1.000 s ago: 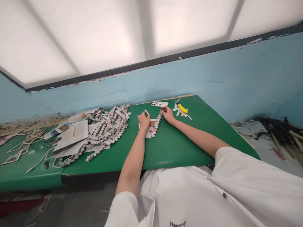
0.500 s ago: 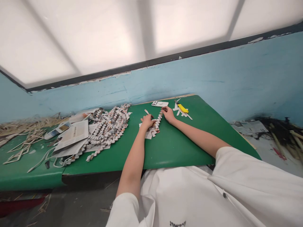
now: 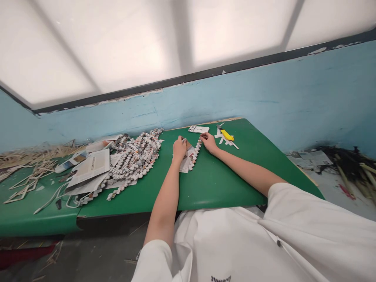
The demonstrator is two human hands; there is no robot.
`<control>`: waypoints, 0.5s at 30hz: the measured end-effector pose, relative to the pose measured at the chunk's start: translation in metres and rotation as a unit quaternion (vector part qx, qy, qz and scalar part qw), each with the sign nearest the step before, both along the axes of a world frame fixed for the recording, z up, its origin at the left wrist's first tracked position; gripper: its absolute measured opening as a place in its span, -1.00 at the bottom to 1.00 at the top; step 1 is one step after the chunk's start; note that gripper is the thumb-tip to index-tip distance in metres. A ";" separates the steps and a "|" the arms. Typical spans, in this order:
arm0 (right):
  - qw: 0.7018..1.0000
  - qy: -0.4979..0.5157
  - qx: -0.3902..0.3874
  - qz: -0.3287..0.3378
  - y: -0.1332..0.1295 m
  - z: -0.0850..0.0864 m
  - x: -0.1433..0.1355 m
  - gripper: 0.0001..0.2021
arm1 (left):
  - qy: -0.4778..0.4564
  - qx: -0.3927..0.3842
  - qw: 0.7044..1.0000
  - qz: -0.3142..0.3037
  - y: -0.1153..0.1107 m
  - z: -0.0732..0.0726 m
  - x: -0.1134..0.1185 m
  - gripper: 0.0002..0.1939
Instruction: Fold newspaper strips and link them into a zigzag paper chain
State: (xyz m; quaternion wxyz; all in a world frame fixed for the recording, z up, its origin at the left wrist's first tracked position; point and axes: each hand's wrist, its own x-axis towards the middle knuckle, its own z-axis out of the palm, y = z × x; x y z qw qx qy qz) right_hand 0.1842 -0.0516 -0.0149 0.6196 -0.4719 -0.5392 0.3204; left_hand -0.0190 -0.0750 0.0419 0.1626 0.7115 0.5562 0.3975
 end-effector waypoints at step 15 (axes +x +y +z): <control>0.998 -0.047 0.014 0.036 -0.015 0.013 -0.005 -0.39 | -0.310 -0.022 0.950 0.023 0.009 -0.001 0.003 -0.55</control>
